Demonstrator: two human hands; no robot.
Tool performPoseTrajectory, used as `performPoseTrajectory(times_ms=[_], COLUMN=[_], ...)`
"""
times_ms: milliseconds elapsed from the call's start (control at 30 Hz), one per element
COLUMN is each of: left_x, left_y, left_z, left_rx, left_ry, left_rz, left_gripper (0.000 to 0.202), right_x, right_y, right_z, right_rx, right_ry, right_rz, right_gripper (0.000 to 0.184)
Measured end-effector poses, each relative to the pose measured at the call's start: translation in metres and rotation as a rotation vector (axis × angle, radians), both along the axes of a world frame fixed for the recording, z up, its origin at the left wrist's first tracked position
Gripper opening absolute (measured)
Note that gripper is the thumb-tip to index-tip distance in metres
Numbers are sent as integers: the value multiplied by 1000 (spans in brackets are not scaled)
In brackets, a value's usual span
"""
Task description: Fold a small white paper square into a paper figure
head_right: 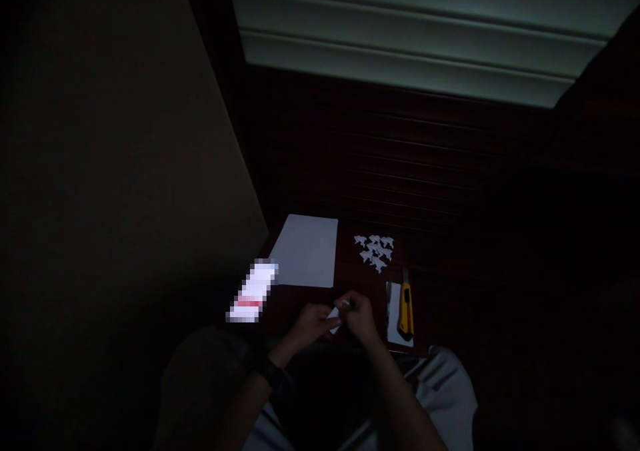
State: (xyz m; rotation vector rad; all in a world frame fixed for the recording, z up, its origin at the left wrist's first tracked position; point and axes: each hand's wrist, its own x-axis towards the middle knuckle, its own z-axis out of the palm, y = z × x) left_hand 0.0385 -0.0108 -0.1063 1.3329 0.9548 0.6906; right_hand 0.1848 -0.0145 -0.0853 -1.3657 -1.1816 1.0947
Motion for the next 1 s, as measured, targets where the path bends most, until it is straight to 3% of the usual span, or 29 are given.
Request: performPoseTrajectory(times_ms=[233, 433, 667, 1000], left_x=[0, -2, -3, -3], left_y=[0, -2, -2, 3], left_z=[2, 6, 3, 12], left_rx=[-41, -180, -112, -110], left_ry=[-11, -111, -122, -97], left_rz=[5, -47, -26, 84], left_gripper=[40, 43, 40, 43], right_x=[6, 13, 7, 15], right_y=[3, 4, 4, 4], right_z=[-5, -10, -4, -10], right_rx=[-91, -73, 31, -67], right_ry=[75, -22, -265, -80], right_rz=[29, 73, 44, 102], right_gripper=[22, 31, 34, 32])
